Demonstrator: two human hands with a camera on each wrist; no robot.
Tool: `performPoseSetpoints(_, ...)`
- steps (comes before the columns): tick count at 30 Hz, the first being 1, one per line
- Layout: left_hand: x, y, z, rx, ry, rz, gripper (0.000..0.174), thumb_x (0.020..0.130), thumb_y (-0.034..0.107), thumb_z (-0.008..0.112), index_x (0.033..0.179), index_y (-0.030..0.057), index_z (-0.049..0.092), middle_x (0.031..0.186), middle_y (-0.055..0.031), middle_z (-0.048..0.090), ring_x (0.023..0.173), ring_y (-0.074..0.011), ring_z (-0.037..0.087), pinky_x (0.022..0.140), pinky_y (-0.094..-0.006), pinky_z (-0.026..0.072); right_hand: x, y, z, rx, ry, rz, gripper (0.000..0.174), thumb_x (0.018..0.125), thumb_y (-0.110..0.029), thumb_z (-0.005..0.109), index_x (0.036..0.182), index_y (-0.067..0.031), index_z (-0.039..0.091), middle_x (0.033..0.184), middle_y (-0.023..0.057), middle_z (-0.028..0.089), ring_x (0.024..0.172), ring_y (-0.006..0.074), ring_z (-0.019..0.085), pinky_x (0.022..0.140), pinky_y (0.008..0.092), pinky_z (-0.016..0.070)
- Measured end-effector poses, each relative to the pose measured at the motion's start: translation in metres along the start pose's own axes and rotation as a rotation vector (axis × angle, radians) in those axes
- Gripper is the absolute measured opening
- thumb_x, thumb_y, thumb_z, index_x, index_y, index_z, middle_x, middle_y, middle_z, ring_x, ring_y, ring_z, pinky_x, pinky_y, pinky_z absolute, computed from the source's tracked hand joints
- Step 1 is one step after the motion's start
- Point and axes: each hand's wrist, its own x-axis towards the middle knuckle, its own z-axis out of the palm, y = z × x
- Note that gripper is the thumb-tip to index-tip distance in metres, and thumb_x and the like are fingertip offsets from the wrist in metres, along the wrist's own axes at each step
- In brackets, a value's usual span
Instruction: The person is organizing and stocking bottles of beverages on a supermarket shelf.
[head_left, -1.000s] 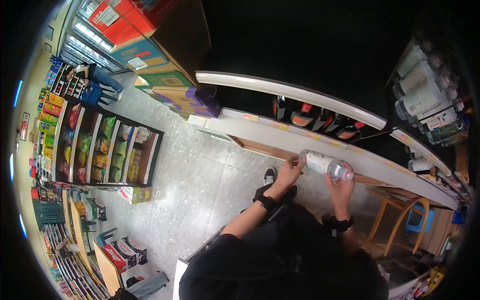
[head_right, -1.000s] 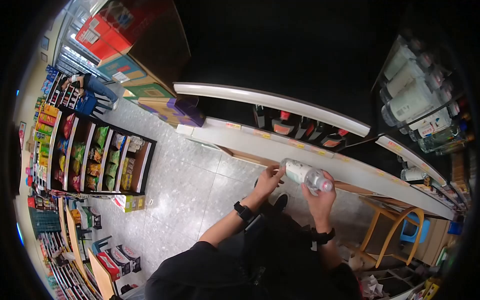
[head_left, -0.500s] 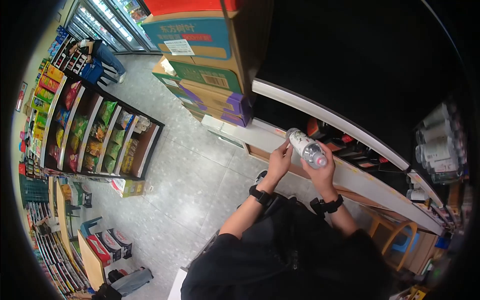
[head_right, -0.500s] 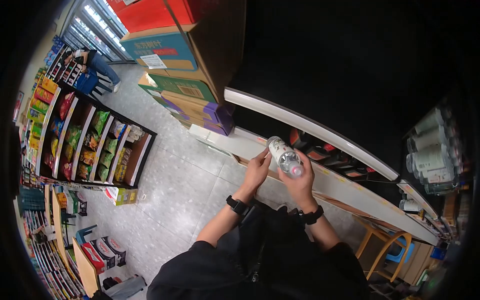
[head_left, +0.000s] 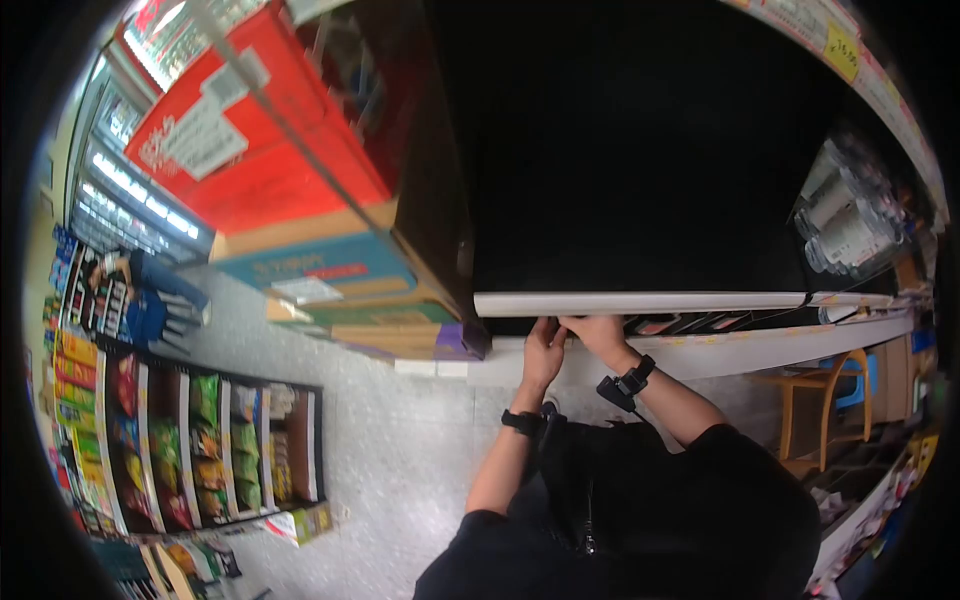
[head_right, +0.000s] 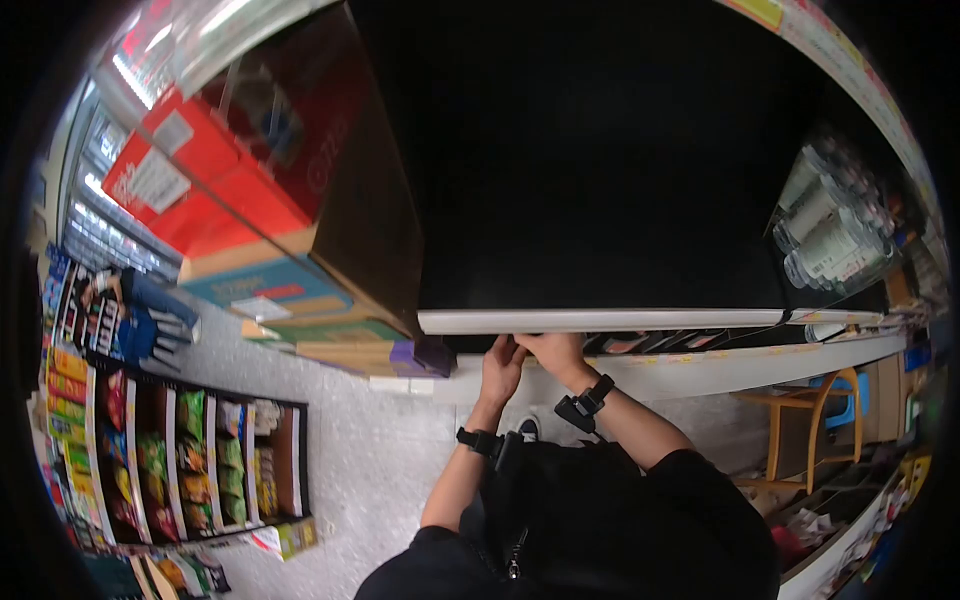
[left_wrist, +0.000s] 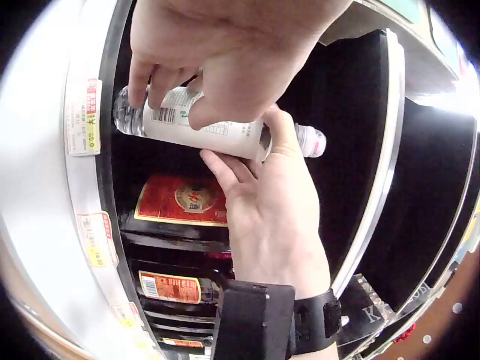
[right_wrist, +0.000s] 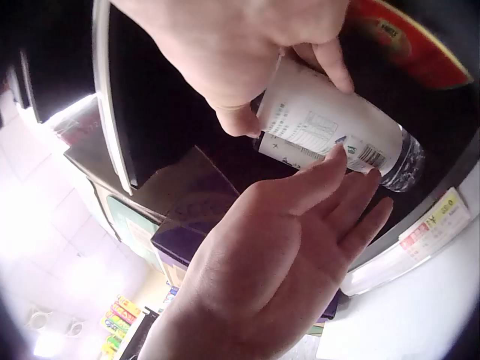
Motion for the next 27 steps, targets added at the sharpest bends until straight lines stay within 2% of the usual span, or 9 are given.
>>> performPoseSetpoints(2, 0.009, 0.001, -0.003, 0.076, 0.004, -0.004, 0.037, 0.089, 0.009, 0.060, 0.122, -0.0045, 0.053, 0.117, -0.0218, 0.062, 0.113, -0.0292, 0.060, 0.090, -0.0354, 0.0476, 0.006, 0.018, 0.012, -0.010, -0.007, 0.069, 0.024, 0.082, -0.023, 0.067, 0.096, -0.0040, 0.069, 0.091, 0.0131, 0.070, 0.088, 0.0297, 0.066, 0.075, 0.0384, 0.0501)
performPoseSetpoints(3, 0.014, 0.003, -0.005, 0.143, 0.018, 0.012, 0.035, 0.089, 0.011, 0.061, 0.120, -0.0044, 0.056, 0.115, -0.0209, 0.064, 0.112, -0.0289, 0.060, 0.090, -0.0354, 0.0474, 0.009, 0.024, 0.016, -0.205, -0.009, 0.009, 0.024, 0.085, -0.022, 0.064, 0.101, -0.0044, 0.068, 0.097, 0.0140, 0.069, 0.092, 0.0306, 0.065, 0.078, 0.0397, 0.0498)
performPoseSetpoints(5, 0.026, -0.007, -0.005, 0.160, 0.040, 0.011, 0.027, 0.086, 0.010, 0.061, 0.111, -0.0030, 0.062, 0.110, -0.0211, 0.065, 0.109, -0.0325, 0.060, 0.090, -0.0375, 0.0464, 0.011, 0.073, 0.045, 0.192, 0.002, 0.033, 0.028, 0.085, -0.024, 0.064, 0.105, -0.0045, 0.066, 0.100, 0.0148, 0.067, 0.096, 0.0284, 0.063, 0.081, 0.0413, 0.0491)
performPoseSetpoints(6, 0.031, -0.003, -0.007, 0.257, 0.018, 0.087, 0.026, 0.087, 0.011, 0.059, 0.109, -0.0025, 0.062, 0.109, -0.0212, 0.065, 0.107, -0.0335, 0.060, 0.090, -0.0388, 0.0459, 0.011, 0.058, 0.041, 0.020, 0.071, -0.161, 0.032, 0.086, -0.028, 0.062, 0.107, -0.0034, 0.064, 0.101, 0.0154, 0.066, 0.097, 0.0244, 0.062, 0.075, 0.0391, 0.0514)
performPoseSetpoints(8, 0.040, 0.001, -0.008, 0.329, -0.003, 0.208, 0.027, 0.089, 0.016, 0.054, 0.106, -0.0021, 0.063, 0.107, -0.0214, 0.065, 0.104, -0.0356, 0.060, 0.089, -0.0415, 0.0449, 0.016, 0.056, 0.039, 0.017, 0.092, -0.136, 0.032, 0.086, -0.027, 0.062, 0.107, -0.0033, 0.064, 0.101, 0.0152, 0.066, 0.096, 0.0242, 0.062, 0.075, 0.0389, 0.0514)
performPoseSetpoints(12, 0.048, 0.005, -0.019, 0.437, -0.095, 0.175, 0.029, 0.088, 0.015, 0.058, 0.110, -0.0038, 0.062, 0.109, -0.0186, 0.065, 0.107, -0.0309, 0.059, 0.091, -0.0385, 0.0451, 0.018, 0.049, 0.042, 0.064, 0.053, -0.068, 0.030, 0.086, -0.025, 0.062, 0.106, -0.0028, 0.064, 0.099, 0.0145, 0.066, 0.095, 0.0235, 0.061, 0.075, 0.0381, 0.0513)
performPoseSetpoints(17, 0.054, 0.017, -0.019, 0.363, 0.002, 0.170, 0.029, 0.088, 0.014, 0.057, 0.110, -0.0045, 0.061, 0.109, -0.0186, 0.065, 0.107, -0.0306, 0.058, 0.090, -0.0383, 0.0454, 0.015, 0.047, 0.035, 0.140, -0.009, 0.008, 0.028, 0.087, -0.023, 0.062, 0.105, -0.0022, 0.064, 0.098, 0.0137, 0.066, 0.092, 0.0225, 0.061, 0.075, 0.0371, 0.0511)
performPoseSetpoints(18, 0.049, 0.017, -0.024, 0.344, 0.024, 0.167, 0.029, 0.089, 0.014, 0.057, 0.111, -0.0046, 0.061, 0.109, -0.0187, 0.065, 0.107, -0.0305, 0.058, 0.090, -0.0383, 0.0455, 0.042, 0.013, 0.073, 0.153, -0.026, 0.022, 0.027, 0.087, -0.022, 0.062, 0.105, -0.0021, 0.064, 0.097, 0.0135, 0.066, 0.092, 0.0223, 0.061, 0.075, 0.0369, 0.0511)
performPoseSetpoints(27, 0.057, 0.039, -0.015, 0.177, 0.215, 0.155, 0.030, 0.089, 0.013, 0.057, 0.111, -0.0058, 0.060, 0.109, -0.0187, 0.065, 0.107, -0.0298, 0.058, 0.089, -0.0379, 0.0460, 0.049, -0.002, 0.073, 0.279, -0.162, 0.129, 0.024, 0.087, -0.018, 0.062, 0.103, -0.0011, 0.063, 0.094, 0.0120, 0.065, 0.088, 0.0206, 0.060, 0.075, 0.0351, 0.0508)
